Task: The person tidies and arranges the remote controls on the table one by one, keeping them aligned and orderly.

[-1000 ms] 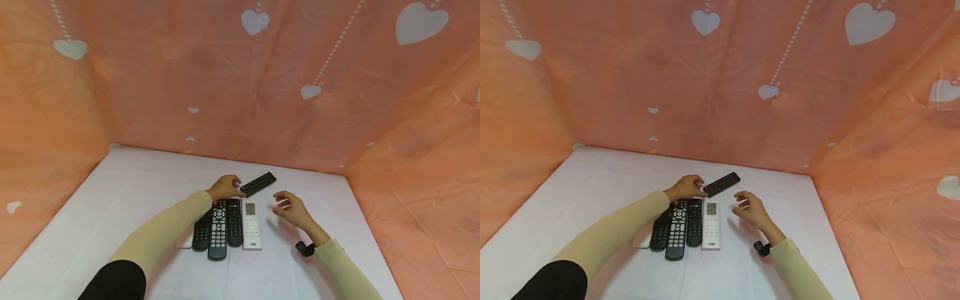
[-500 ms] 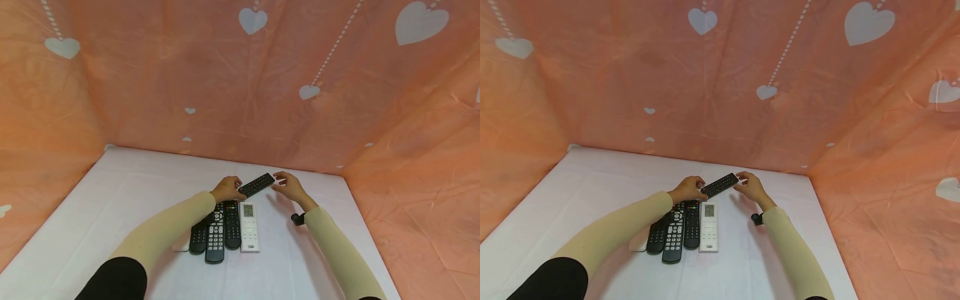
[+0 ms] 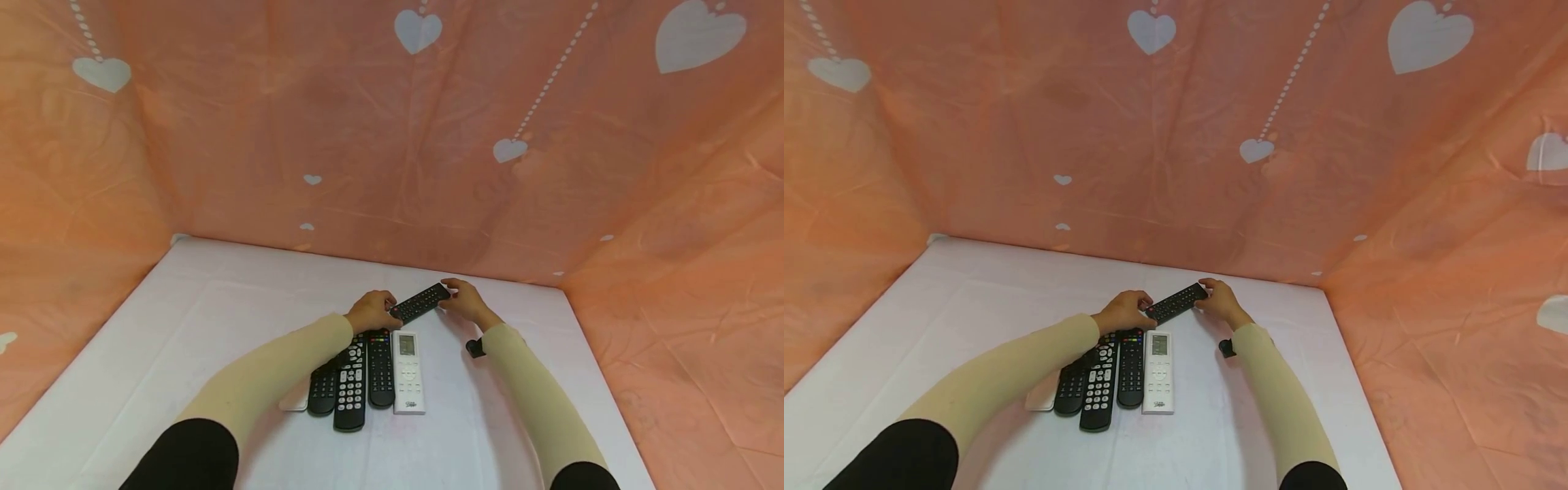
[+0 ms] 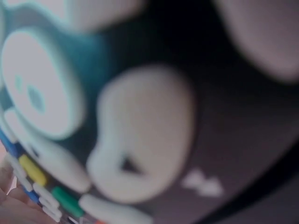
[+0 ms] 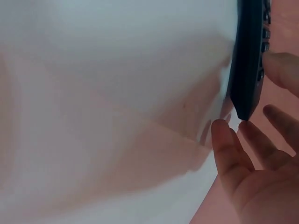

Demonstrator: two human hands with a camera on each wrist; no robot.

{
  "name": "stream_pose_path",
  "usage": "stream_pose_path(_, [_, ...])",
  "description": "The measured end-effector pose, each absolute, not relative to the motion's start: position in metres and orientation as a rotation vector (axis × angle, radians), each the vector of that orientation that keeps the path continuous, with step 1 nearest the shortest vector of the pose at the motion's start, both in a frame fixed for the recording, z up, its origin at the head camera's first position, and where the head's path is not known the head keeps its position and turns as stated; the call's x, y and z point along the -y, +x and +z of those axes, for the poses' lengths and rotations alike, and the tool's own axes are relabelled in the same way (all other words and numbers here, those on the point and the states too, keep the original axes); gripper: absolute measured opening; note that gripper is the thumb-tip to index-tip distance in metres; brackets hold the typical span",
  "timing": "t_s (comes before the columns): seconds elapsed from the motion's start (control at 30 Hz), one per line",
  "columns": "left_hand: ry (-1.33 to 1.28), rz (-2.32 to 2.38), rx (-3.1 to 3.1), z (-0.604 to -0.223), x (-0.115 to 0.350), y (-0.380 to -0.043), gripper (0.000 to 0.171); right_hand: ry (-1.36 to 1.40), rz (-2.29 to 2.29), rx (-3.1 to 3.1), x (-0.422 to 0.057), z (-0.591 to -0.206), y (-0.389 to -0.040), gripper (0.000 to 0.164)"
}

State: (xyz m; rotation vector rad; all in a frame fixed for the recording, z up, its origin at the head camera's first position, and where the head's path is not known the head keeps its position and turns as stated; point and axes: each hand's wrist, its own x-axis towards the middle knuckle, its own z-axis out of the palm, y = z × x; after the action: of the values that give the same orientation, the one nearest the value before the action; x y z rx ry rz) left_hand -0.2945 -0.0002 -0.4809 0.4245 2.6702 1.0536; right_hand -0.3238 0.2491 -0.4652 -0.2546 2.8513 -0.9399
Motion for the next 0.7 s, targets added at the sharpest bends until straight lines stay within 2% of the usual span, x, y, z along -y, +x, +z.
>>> stream_pose_path(0.17, [0.429,1.017,-2.681,-0.4819,-0.0009,-0.2953,0.05,-0.308,-0.88,-2.867,-0.245,-0.4688,-0.3291,0.06])
stream_pose_path(0.7, [0.433,1.095,-2.644,-0.4779,0.0025,-0.2999,0.045,-0.244,-0.901,-2.852,-0.2409,-0.4696,-0.3291,0.064])
